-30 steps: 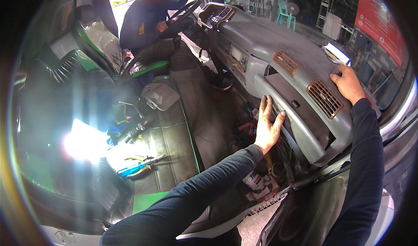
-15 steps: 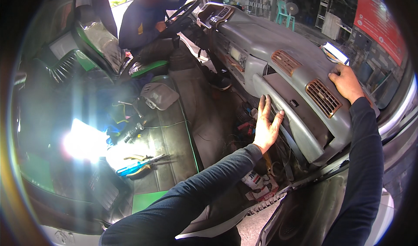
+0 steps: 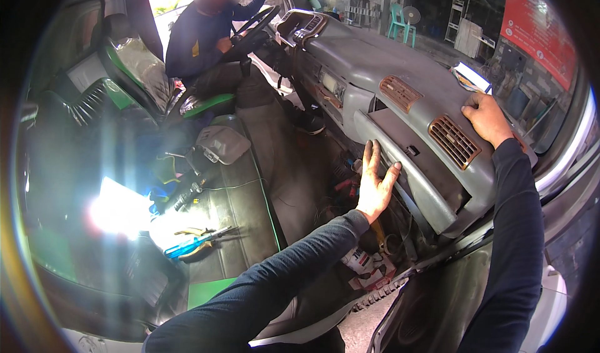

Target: The person works inside a van, manipulating wires and components under the dashboard, then reattaches the glove box and dashboard panel. Tools including a screwdriver and pliers are used to adjust and secure parts.

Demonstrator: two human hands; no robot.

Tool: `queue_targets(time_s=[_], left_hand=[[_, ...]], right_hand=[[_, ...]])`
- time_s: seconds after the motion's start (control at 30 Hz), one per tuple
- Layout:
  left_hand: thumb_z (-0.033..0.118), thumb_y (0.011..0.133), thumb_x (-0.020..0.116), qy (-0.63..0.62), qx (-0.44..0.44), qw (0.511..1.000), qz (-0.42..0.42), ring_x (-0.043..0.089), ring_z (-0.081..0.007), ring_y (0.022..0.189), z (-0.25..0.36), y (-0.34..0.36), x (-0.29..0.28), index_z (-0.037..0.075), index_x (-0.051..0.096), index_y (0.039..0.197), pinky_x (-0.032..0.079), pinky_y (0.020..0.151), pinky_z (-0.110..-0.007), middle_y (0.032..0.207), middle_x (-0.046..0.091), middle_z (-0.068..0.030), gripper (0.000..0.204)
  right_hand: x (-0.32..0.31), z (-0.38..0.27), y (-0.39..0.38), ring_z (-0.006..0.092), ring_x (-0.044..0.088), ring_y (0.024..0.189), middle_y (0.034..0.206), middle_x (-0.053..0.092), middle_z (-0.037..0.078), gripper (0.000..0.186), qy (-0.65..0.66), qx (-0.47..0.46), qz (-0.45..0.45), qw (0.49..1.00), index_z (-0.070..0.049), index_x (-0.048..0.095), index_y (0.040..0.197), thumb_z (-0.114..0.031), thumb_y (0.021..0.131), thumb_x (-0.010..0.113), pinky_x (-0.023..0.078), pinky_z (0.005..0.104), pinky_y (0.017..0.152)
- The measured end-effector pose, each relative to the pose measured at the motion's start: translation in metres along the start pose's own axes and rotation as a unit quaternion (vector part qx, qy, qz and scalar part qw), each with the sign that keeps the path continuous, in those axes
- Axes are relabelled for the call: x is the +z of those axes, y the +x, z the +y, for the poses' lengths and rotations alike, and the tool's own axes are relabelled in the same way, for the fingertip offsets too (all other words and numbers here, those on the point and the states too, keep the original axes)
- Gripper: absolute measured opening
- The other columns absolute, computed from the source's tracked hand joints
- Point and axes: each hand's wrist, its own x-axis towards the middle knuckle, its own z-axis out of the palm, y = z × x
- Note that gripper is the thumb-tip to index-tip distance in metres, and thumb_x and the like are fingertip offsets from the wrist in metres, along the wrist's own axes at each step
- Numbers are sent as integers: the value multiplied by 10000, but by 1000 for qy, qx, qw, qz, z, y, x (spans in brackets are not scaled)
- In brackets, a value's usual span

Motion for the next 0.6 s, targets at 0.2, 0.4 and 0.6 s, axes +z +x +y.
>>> queue_targets(time_s=[0.2, 0.4, 0.6], left_hand=[[475, 1033, 707, -2, -2, 1000, -2, 196, -464, 1658, 0, 0, 1, 40, 228, 1740, 256, 1339, -531, 1803, 129, -279, 958], [490, 1048, 691, 4, 1, 1000, -1, 199, -447, 1662, 1, 0, 0, 22, 225, 1735, 244, 1339, -519, 1800, 137, -290, 953], [484, 1043, 690, -2, 0, 1000, -5, 191, -466, 1659, -1, 0, 1, 33, 212, 1742, 249, 1341, -523, 1801, 127, -289, 959]], right_hand=[[1, 1, 0, 337, 739, 943, 992, 773, 233, 286, 1, -4, -1, 1000, 67, 757, 1057, -193, 941, 726, 549, 428, 919], [1, 2, 1, 336, 737, 932, 983, 770, 232, 291, -2, -4, 1, 1000, 72, 752, 1056, -194, 939, 727, 550, 428, 911], [1, 2, 0, 333, 738, 931, 978, 768, 236, 295, -1, -6, -2, 1000, 81, 746, 1052, -192, 941, 725, 551, 431, 907]])
